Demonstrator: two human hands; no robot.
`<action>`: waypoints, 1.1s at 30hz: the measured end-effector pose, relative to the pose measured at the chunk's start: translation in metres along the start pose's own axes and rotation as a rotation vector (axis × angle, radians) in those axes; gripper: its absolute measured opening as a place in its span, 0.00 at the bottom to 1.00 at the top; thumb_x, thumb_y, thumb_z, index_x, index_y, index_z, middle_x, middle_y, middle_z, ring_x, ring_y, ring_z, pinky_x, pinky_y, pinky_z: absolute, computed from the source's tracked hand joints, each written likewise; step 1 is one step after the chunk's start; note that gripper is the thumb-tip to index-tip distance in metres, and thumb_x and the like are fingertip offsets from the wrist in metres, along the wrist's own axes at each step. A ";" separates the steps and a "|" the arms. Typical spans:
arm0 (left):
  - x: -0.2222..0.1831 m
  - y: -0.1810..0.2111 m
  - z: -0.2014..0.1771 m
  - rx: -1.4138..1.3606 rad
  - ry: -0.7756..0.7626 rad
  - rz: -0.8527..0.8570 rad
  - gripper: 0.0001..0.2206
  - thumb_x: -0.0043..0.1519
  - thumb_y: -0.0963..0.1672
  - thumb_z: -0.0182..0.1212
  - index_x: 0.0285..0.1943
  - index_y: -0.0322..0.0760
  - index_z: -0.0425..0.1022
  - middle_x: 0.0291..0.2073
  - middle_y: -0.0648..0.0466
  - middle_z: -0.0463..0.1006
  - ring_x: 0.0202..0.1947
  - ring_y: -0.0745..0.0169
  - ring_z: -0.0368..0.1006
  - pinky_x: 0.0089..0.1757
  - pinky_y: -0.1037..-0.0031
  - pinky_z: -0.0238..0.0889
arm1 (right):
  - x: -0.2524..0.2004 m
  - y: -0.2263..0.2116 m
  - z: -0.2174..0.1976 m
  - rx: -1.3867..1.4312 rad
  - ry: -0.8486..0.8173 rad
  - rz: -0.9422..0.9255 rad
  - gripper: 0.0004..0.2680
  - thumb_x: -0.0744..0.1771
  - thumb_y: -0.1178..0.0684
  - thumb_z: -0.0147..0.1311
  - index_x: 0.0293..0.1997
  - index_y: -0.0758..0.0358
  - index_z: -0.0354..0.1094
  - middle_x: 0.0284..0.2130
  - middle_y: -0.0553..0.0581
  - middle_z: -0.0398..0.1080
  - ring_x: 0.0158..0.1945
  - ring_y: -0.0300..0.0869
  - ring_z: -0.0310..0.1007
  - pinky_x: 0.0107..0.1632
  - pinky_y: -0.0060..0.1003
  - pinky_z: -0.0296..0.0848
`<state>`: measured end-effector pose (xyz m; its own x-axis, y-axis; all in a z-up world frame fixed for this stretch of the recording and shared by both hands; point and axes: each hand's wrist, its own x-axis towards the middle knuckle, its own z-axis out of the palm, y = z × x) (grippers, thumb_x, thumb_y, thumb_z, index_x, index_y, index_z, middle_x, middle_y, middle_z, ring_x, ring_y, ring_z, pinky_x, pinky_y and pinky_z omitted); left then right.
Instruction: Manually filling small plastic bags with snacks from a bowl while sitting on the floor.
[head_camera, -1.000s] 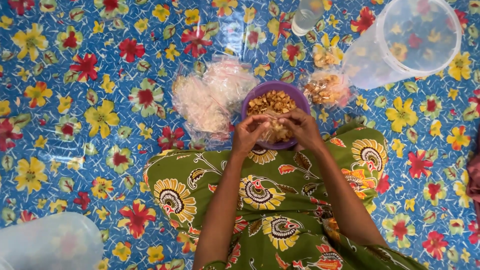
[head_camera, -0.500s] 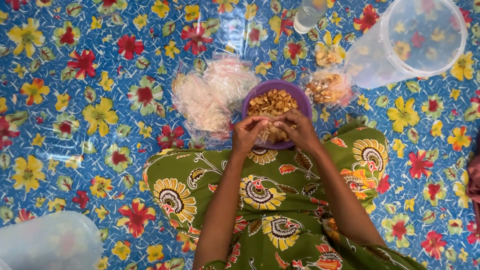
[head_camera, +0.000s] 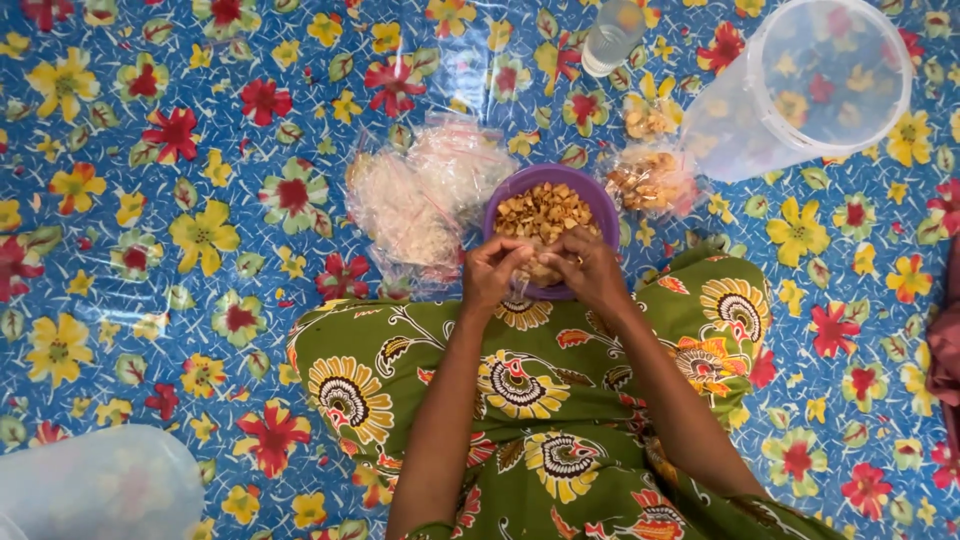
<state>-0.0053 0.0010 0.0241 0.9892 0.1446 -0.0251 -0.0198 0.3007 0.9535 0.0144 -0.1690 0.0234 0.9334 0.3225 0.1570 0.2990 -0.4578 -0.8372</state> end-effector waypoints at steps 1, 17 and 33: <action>0.000 -0.001 0.000 0.000 -0.002 0.003 0.02 0.52 0.38 0.65 0.31 0.33 0.79 0.20 0.53 0.75 0.25 0.76 0.65 0.30 0.79 0.66 | 0.000 -0.001 0.001 -0.001 0.003 -0.003 0.04 0.61 0.54 0.61 0.33 0.61 0.73 0.23 0.57 0.63 0.28 0.46 0.67 0.36 0.36 0.66; -0.007 0.010 -0.002 -0.056 0.085 -0.032 0.04 0.52 0.41 0.65 0.28 0.35 0.76 0.15 0.52 0.73 0.21 0.73 0.66 0.30 0.83 0.62 | -0.013 -0.010 -0.005 0.067 0.107 0.079 0.03 0.62 0.57 0.59 0.34 0.63 0.74 0.24 0.57 0.65 0.31 0.46 0.70 0.38 0.36 0.68; -0.009 0.002 -0.005 -0.069 0.102 -0.013 0.07 0.56 0.44 0.61 0.26 0.37 0.75 0.16 0.53 0.72 0.23 0.72 0.64 0.33 0.83 0.59 | -0.019 -0.013 0.003 -0.002 0.105 0.038 0.04 0.62 0.56 0.58 0.28 0.64 0.70 0.21 0.58 0.64 0.29 0.51 0.69 0.36 0.40 0.68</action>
<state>-0.0153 0.0049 0.0246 0.9696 0.2342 -0.0712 -0.0204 0.3673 0.9299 -0.0079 -0.1669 0.0300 0.9596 0.2164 0.1796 0.2636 -0.4697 -0.8425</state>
